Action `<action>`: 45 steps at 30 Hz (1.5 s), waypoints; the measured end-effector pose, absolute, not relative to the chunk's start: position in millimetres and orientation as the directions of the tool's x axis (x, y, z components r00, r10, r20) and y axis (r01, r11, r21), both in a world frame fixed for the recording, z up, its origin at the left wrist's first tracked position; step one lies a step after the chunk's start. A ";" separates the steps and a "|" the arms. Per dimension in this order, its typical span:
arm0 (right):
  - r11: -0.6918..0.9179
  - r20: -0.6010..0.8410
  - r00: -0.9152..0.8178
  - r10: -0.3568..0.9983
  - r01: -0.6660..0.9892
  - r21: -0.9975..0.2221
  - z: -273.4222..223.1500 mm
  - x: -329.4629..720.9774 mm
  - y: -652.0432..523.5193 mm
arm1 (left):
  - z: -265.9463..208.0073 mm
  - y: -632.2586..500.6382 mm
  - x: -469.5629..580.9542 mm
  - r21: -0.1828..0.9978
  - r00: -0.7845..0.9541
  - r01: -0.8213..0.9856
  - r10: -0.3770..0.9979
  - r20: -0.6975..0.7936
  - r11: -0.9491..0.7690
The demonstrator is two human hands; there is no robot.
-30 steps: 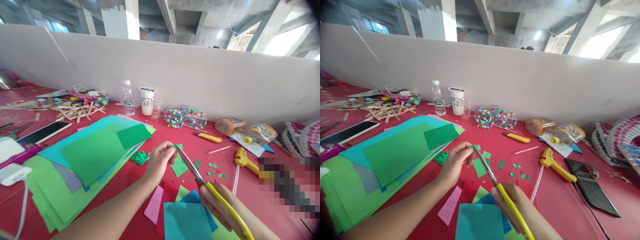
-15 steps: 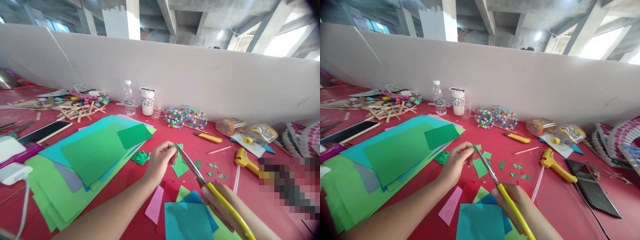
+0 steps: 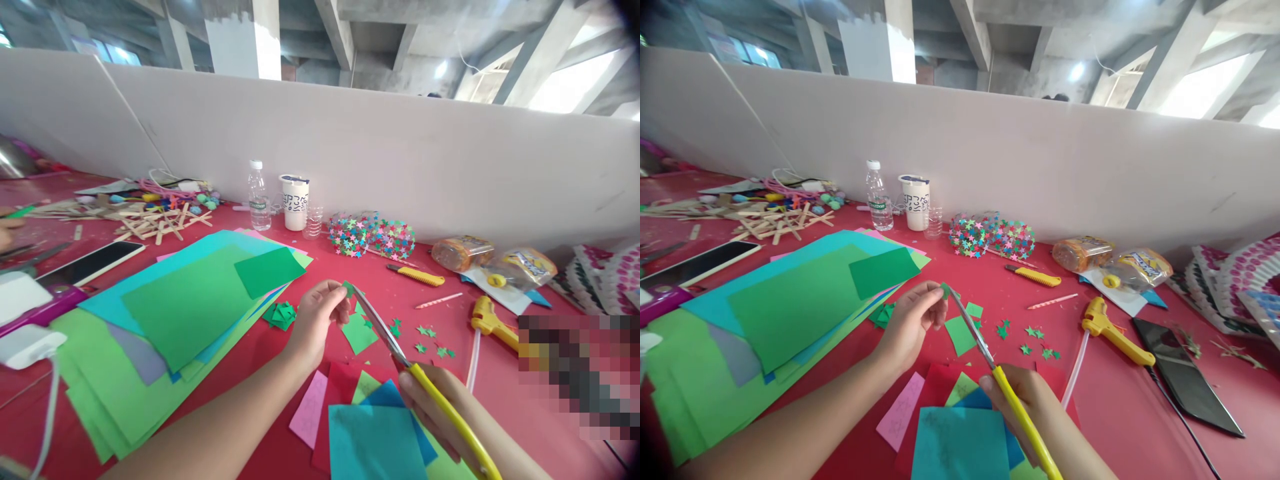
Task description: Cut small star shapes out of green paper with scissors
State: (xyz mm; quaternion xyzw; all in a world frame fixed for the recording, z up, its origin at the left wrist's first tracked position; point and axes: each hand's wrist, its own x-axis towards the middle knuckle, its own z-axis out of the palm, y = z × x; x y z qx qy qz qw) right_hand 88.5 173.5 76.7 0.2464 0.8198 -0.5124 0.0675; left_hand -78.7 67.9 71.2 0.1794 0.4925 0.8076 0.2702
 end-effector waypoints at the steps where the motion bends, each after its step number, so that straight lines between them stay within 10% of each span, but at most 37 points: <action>1: 0.351 -0.361 -0.868 0.342 0.474 -0.808 75.2 88.3 173.6 | 71.2 68.0 -78.6 0.890 -0.779 -0.270 0.626 0.021 -0.366; 45: 0.334 -0.363 -0.867 0.340 0.473 -0.816 79.2 89.3 169.4 | 75.0 66.1 -81.3 0.924 -0.788 -0.153 0.607 0.099 -0.350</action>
